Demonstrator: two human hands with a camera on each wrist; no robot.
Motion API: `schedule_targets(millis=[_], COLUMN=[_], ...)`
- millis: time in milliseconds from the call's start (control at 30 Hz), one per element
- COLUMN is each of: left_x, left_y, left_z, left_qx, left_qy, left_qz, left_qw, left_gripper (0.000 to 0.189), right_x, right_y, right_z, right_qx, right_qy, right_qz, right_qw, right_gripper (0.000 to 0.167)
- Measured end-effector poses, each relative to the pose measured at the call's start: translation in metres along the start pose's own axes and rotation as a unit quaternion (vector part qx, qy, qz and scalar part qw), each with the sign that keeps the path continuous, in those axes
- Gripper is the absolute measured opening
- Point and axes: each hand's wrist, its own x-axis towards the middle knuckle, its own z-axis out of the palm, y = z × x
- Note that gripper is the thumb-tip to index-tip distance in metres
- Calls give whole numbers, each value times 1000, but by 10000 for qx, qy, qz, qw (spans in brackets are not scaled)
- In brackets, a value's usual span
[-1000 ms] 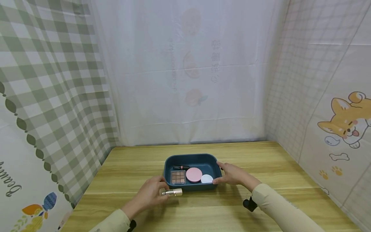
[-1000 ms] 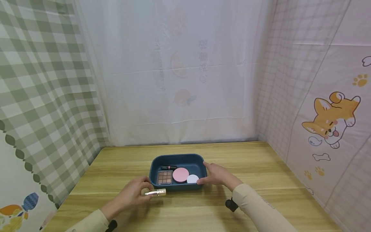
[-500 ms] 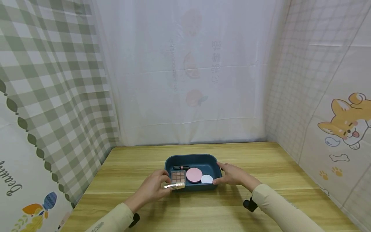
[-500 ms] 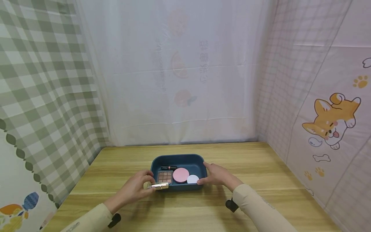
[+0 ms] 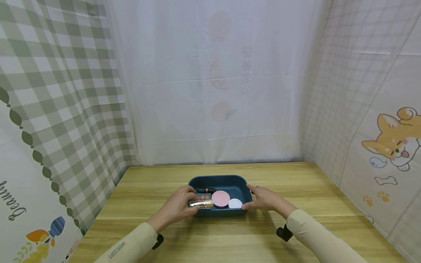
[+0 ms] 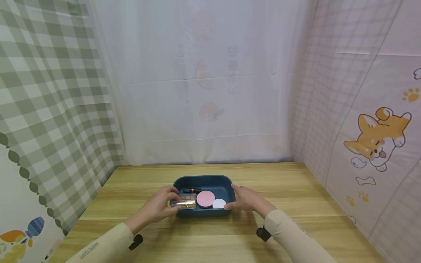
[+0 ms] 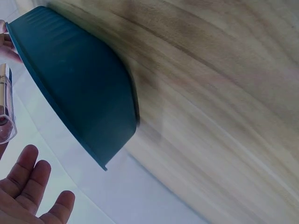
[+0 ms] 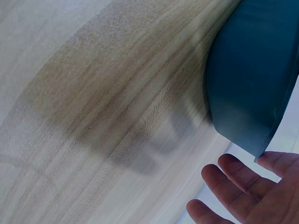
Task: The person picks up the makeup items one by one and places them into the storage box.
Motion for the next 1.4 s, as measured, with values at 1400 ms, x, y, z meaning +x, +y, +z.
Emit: schedule_targets(millis=[1400], left_x=[50], left_y=[12], left_z=[0], left_qx=[165], left_qy=[-108], left_qz=[226], left_qw=[9996], left_gripper=[10], right_x=[-1], right_y=[2], right_z=[2], right_qx=[37], right_qy=[29], right_qz=[-34], right_qw=[10000], right_gripper=[102])
